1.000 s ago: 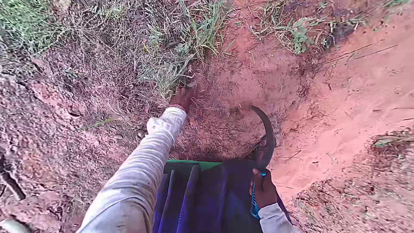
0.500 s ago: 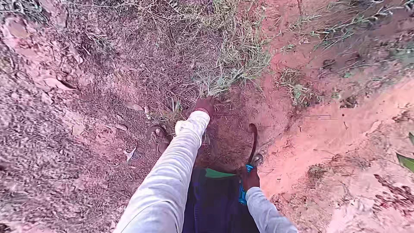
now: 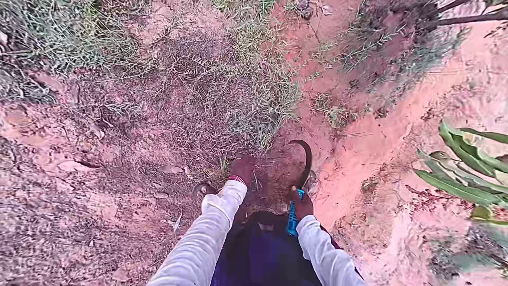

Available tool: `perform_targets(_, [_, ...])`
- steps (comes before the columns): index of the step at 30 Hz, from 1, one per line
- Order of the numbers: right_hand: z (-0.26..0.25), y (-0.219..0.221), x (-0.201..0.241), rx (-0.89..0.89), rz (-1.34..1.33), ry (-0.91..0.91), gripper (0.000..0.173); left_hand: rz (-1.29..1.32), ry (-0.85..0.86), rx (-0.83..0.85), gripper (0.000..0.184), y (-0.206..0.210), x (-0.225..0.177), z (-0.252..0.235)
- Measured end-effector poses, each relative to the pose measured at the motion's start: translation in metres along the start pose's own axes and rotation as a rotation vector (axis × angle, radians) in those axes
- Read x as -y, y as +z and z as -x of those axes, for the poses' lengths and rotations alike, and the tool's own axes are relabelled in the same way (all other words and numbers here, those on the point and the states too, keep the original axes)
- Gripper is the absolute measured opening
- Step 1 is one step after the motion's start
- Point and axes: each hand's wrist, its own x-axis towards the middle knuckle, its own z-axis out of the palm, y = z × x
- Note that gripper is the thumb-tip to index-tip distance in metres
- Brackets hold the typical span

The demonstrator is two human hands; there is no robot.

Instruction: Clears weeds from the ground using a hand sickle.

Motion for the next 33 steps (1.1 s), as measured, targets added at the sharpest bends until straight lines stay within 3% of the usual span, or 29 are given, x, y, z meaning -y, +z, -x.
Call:
perform_targets(2, [-0.016, -0.006, 0.014, -0.002, -0.174, 0.050, 0.048, -0.073, 0.113, -0.010, 0.045, 0.012, -0.022, 0.001])
perform_targets(5, [-0.045, -0.027, 0.034, 0.007, -0.386, 0.099, 0.046, -0.120, 0.255, 0.148, 0.046, 0.037, -0.056, -0.025])
perform_targets(7, [-0.059, -0.056, 0.059, 0.086, -0.532, 0.187, 0.041, -0.153, 0.212, 0.293, 0.050, 0.051, -0.081, -0.059])
perform_targets(10, [-0.098, -0.107, 0.089, 0.270, -0.793, 0.372, 0.039, -0.136, 0.053, 0.345, 0.052, 0.057, -0.125, -0.125])
perform_targets(13, [-0.179, -0.132, 0.061, 0.265, -0.623, 0.266, 0.025, -0.064, -0.165, 0.314, 0.051, 0.056, -0.169, -0.197])
perform_targets(15, [-0.237, -0.141, 0.027, 0.240, -0.409, 0.110, 0.029, -0.047, -0.288, 0.214, 0.045, 0.062, -0.185, -0.256])
perform_targets(17, [-0.278, -0.146, -0.001, 0.226, -0.291, -0.035, 0.033, -0.166, -0.244, 0.215, 0.044, 0.070, -0.197, -0.310])
perform_targets(21, [-0.318, -0.146, -0.048, 0.225, -0.320, -0.170, 0.038, -0.582, 0.227, 0.299, 0.056, 0.101, -0.206, -0.387])
perform_targets(23, [-0.326, -0.136, -0.062, 0.208, -0.398, -0.197, 0.037, -0.804, 0.314, 0.186, 0.067, 0.096, -0.191, -0.409])
perform_targets(27, [-0.325, -0.123, -0.074, 0.191, -0.562, -0.193, 0.031, -1.042, 0.023, 0.139, 0.061, 0.037, -0.166, -0.426])
perform_targets(29, [-0.322, -0.125, -0.074, 0.208, -0.600, -0.203, 0.033, -1.020, 0.001, 0.053, 0.049, 0.007, -0.137, -0.430])
perform_targets(33, [-0.326, -0.137, -0.072, 0.318, -0.490, -0.246, 0.046, -0.787, -0.197, -0.019, 0.062, -0.035, -0.128, -0.404])
